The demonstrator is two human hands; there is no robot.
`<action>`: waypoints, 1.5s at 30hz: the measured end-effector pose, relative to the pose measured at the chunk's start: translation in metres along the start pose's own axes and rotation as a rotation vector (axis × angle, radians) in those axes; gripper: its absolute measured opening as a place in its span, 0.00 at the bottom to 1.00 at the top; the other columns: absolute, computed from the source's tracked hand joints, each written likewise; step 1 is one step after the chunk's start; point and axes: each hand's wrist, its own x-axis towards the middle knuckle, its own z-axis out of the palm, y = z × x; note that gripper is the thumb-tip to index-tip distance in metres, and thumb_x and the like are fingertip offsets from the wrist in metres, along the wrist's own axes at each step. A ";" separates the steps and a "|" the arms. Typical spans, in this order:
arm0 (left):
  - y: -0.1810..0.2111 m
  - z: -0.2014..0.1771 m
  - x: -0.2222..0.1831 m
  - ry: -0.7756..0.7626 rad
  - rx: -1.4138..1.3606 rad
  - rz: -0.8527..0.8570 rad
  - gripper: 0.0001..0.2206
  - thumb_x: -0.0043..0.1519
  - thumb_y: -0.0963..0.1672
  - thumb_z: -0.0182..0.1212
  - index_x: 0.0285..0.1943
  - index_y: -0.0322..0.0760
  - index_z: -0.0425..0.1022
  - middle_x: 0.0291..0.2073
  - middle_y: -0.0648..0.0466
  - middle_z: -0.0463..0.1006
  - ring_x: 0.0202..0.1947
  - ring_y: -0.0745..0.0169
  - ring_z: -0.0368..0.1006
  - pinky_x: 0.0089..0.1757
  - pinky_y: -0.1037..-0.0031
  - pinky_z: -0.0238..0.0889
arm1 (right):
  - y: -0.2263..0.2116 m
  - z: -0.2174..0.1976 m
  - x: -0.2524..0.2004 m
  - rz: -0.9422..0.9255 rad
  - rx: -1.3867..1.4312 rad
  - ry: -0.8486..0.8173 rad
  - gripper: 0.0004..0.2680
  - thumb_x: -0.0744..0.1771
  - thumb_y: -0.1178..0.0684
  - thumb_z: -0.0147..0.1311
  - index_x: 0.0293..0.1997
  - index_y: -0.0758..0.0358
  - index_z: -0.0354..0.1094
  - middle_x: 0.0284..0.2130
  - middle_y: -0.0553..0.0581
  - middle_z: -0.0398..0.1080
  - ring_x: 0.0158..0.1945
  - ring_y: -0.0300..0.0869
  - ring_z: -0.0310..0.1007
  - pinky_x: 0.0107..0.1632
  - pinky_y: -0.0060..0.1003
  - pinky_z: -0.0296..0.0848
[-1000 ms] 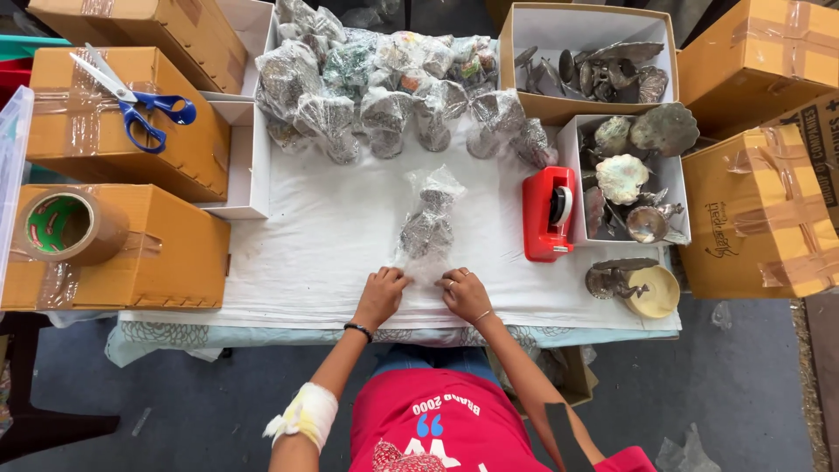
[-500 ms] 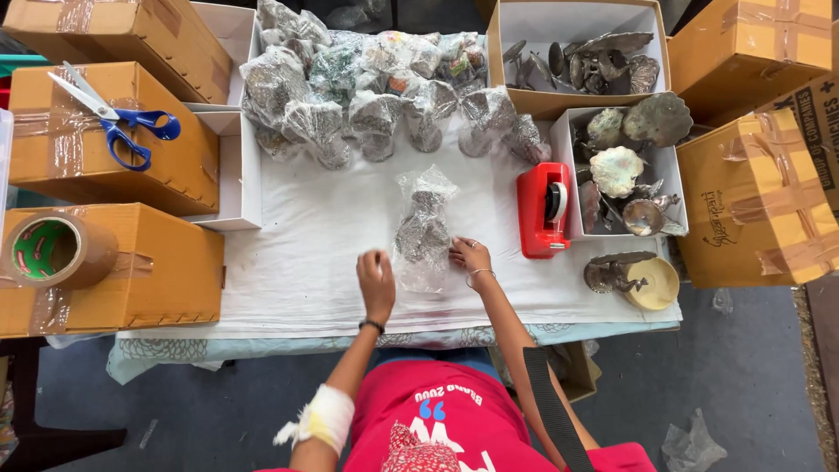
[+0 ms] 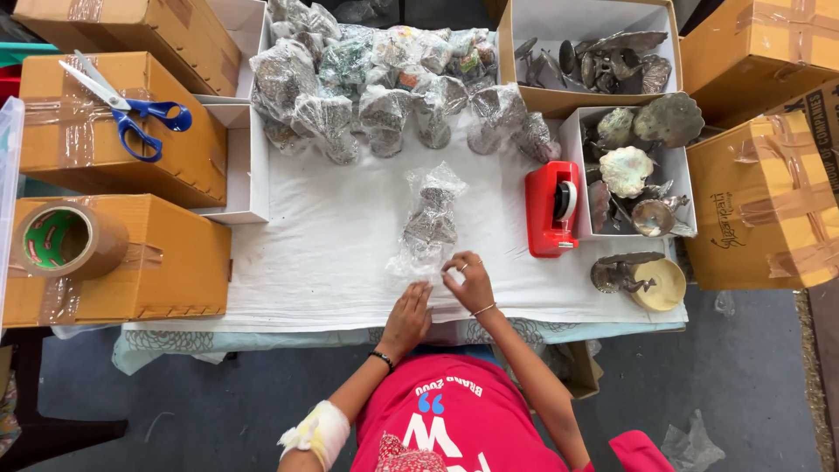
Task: The person wraps a silver decorative item in bubble wrap on a table. They fold the plastic around the object and secure it with tape from a red dispenser. The person then places the wrapped item into a white box and repeats the process with another item.
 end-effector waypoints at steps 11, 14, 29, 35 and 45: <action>-0.014 0.048 0.043 0.095 -0.018 -0.335 0.22 0.63 0.50 0.64 0.58 0.30 0.69 0.42 0.40 0.76 0.46 0.39 0.70 0.54 0.49 0.55 | 0.003 -0.008 0.013 0.353 0.248 -0.128 0.04 0.62 0.57 0.64 0.36 0.61 0.76 0.38 0.50 0.75 0.35 0.35 0.74 0.34 0.29 0.68; -0.025 0.056 0.051 0.167 -0.082 -0.357 0.24 0.60 0.52 0.67 0.53 0.28 0.69 0.39 0.41 0.77 0.43 0.39 0.71 0.51 0.51 0.59 | 0.016 -0.004 0.008 0.424 0.321 -0.094 0.04 0.62 0.58 0.64 0.37 0.62 0.76 0.38 0.49 0.75 0.36 0.33 0.73 0.34 0.28 0.68; -0.012 0.001 0.007 -0.126 0.018 0.063 0.20 0.57 0.41 0.58 0.60 0.42 0.78 0.53 0.48 0.77 0.52 0.51 0.70 0.50 0.61 0.62 | 0.029 -0.020 -0.019 0.345 0.247 -0.391 0.07 0.61 0.61 0.59 0.40 0.62 0.77 0.39 0.51 0.74 0.38 0.35 0.77 0.36 0.32 0.72; -0.017 0.038 0.014 -0.123 0.096 -0.111 0.17 0.68 0.49 0.56 0.60 0.37 0.74 0.53 0.44 0.74 0.55 0.44 0.69 0.57 0.54 0.60 | 0.085 0.002 -0.005 0.737 0.347 -0.061 0.09 0.66 0.59 0.54 0.49 0.63 0.75 0.40 0.54 0.80 0.40 0.35 0.80 0.42 0.31 0.75; -0.003 0.014 0.008 -0.118 0.143 -0.068 0.20 0.68 0.49 0.51 0.62 0.31 0.72 0.54 0.39 0.74 0.58 0.38 0.68 0.57 0.53 0.60 | 0.096 0.053 0.028 1.076 0.517 -0.037 0.15 0.66 0.49 0.59 0.55 0.68 0.73 0.39 0.55 0.78 0.37 0.38 0.77 0.42 0.33 0.76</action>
